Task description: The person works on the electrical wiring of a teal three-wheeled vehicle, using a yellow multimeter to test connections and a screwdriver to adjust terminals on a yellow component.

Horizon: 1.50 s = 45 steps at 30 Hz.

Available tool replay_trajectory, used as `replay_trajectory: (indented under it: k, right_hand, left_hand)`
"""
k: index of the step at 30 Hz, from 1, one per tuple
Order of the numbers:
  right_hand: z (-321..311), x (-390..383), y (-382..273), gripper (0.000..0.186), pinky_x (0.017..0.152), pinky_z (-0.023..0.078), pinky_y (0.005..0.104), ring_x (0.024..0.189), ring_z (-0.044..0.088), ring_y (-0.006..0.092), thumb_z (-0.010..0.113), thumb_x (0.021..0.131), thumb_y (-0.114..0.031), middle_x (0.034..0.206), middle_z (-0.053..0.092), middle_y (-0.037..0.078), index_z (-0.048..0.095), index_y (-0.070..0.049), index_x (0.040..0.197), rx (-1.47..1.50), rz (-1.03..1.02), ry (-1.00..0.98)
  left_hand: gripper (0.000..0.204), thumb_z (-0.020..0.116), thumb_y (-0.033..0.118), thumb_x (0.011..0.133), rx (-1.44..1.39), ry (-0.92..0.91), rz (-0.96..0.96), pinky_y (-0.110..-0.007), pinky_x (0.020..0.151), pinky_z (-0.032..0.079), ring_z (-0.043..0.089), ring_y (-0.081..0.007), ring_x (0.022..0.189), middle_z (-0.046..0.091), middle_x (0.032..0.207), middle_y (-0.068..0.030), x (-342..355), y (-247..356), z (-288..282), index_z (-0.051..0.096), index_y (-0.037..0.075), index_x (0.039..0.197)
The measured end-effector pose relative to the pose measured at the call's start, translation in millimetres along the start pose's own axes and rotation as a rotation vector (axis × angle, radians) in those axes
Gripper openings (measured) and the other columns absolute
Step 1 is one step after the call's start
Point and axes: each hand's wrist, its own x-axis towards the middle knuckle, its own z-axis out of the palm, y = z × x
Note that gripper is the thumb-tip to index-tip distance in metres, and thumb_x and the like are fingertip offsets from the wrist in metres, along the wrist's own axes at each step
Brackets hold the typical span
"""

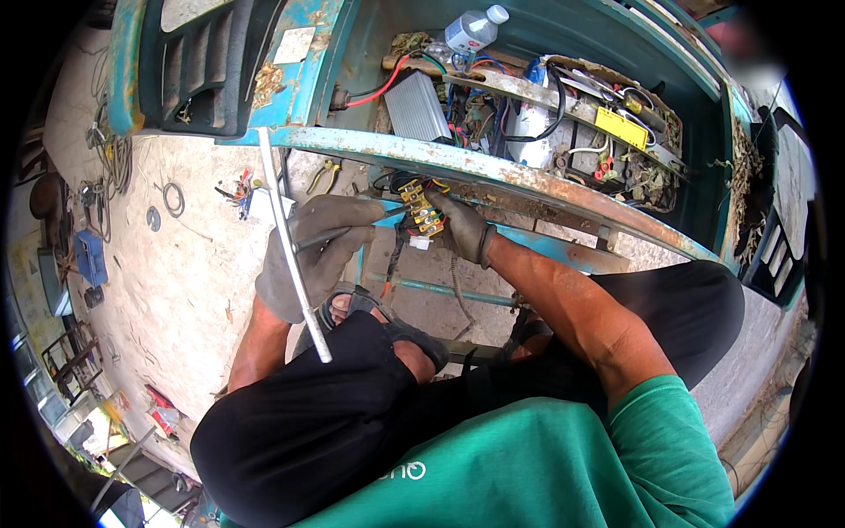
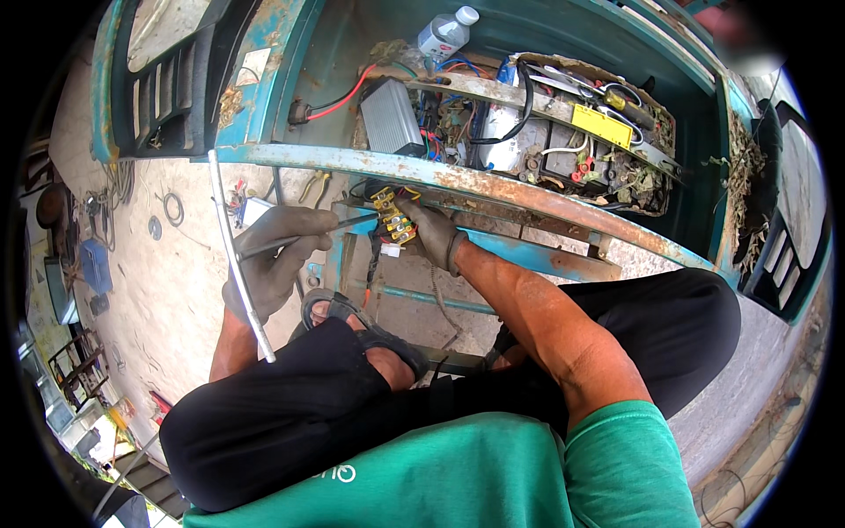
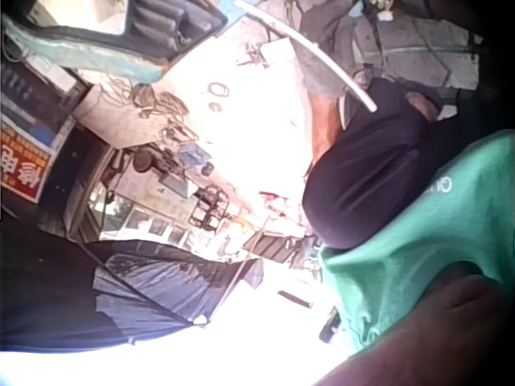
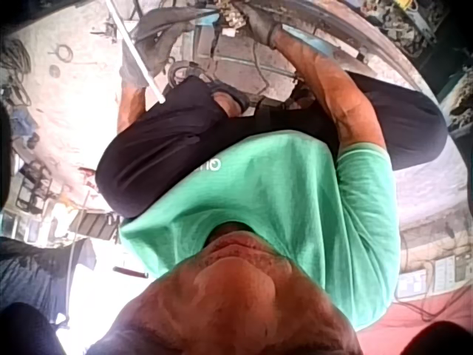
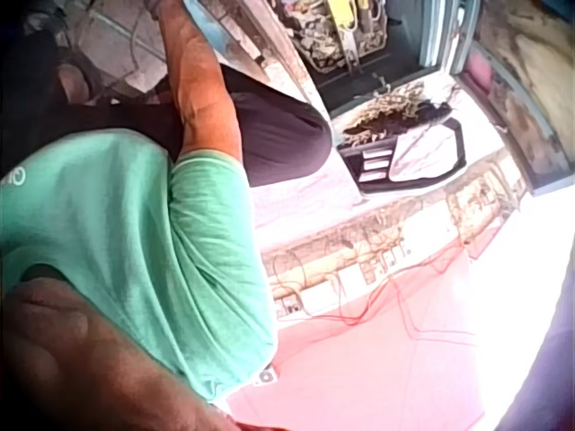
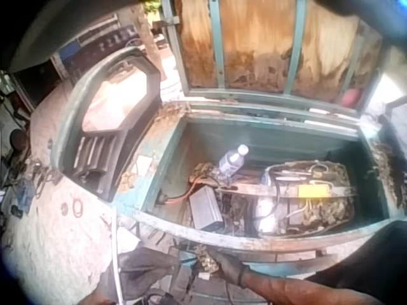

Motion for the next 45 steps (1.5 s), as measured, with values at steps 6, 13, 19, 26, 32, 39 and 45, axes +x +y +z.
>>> replay_trajectory:
  k: [6, 13, 19, 26, 32, 39, 45]
  right_hand:
    - [-0.7, 2.8, 1.6, 0.048, 0.099, 0.059, 0.0401, 0.109, 0.070, 0.0218, 0.047, 0.109, -0.043, 0.122, 0.067, 0.010, 0.053, -0.006, 0.139, -0.006, -0.013, -0.019]
    - [-1.9, -1.5, 0.3, 0.049, 0.098, 0.059, 0.0414, 0.110, 0.070, 0.0218, 0.047, 0.109, -0.045, 0.123, 0.067, 0.009, 0.053, -0.007, 0.139, -0.003, -0.007, 0.017]
    - [-2.4, 3.5, 1.8, 0.049, 0.097, 0.059, 0.0417, 0.109, 0.070, 0.0215, 0.047, 0.109, -0.045, 0.123, 0.067, 0.009, 0.053, -0.008, 0.140, -0.032, 0.012, 0.000]
    - [0.1, 1.8, 2.9, 0.045, 0.089, 0.061, 0.0364, 0.101, 0.072, 0.0175, 0.050, 0.107, -0.045, 0.118, 0.071, 0.006, 0.060, -0.008, 0.132, 0.007, -0.019, 0.016]
    - [-2.6, 3.1, 1.5, 0.048, 0.097, 0.059, 0.0406, 0.107, 0.071, 0.0200, 0.047, 0.108, -0.046, 0.119, 0.068, 0.008, 0.052, -0.009, 0.140, -0.015, -0.008, -0.009]
    - [-1.2, 0.9, 1.2, 0.048, 0.095, 0.059, 0.0416, 0.106, 0.071, 0.0200, 0.047, 0.108, -0.047, 0.120, 0.069, 0.008, 0.053, -0.011, 0.139, -0.041, 0.017, 0.016]
    - [4.6, -4.3, -2.4, 0.049, 0.096, 0.058, 0.0429, 0.107, 0.071, 0.0208, 0.047, 0.108, -0.047, 0.122, 0.069, 0.008, 0.053, -0.011, 0.140, -0.022, 0.008, 0.020]
  left_hand:
    - [0.016, 0.076, 0.001, 0.084, 0.130, 0.172, 0.145, -0.031, 0.074, 0.053, 0.067, -0.0193, 0.087, 0.072, 0.098, -0.0097, 2.3, -10.6, 3.2, 0.075, -0.002, 0.100]
    - [0.024, 0.071, 0.001, 0.089, 0.061, 0.059, 0.079, -0.032, 0.079, 0.055, 0.068, -0.0194, 0.088, 0.070, 0.109, -0.0123, 8.2, -2.3, 4.1, 0.072, -0.002, 0.114]
    - [0.018, 0.072, 0.004, 0.092, 0.245, 0.128, 0.242, -0.031, 0.070, 0.053, 0.067, -0.0157, 0.078, 0.072, 0.093, -0.0092, 2.0, -14.2, 3.3, 0.074, -0.001, 0.109]
    - [0.016, 0.068, 0.006, 0.096, 0.201, 0.203, 0.241, -0.030, 0.073, 0.053, 0.066, -0.0148, 0.083, 0.073, 0.104, -0.0125, 7.8, -12.2, 10.0, 0.071, -0.003, 0.109]
    - [0.022, 0.061, 0.011, 0.102, -0.038, 0.093, -0.008, -0.031, 0.078, 0.056, 0.069, -0.0152, 0.085, 0.074, 0.108, -0.0148, 9.0, -18.5, 11.9, 0.067, -0.004, 0.116]
    - [0.019, 0.059, 0.008, 0.101, -0.014, 0.029, 0.157, -0.031, 0.084, 0.056, 0.073, -0.0196, 0.090, 0.073, 0.110, -0.0166, 1.9, -29.0, 7.9, 0.068, -0.006, 0.109]
    - [0.019, 0.058, 0.005, 0.101, -0.192, 0.088, 0.018, -0.030, 0.081, 0.055, 0.072, -0.0187, 0.087, 0.073, 0.107, -0.0172, -1.3, -14.5, 0.0, 0.069, -0.008, 0.111]
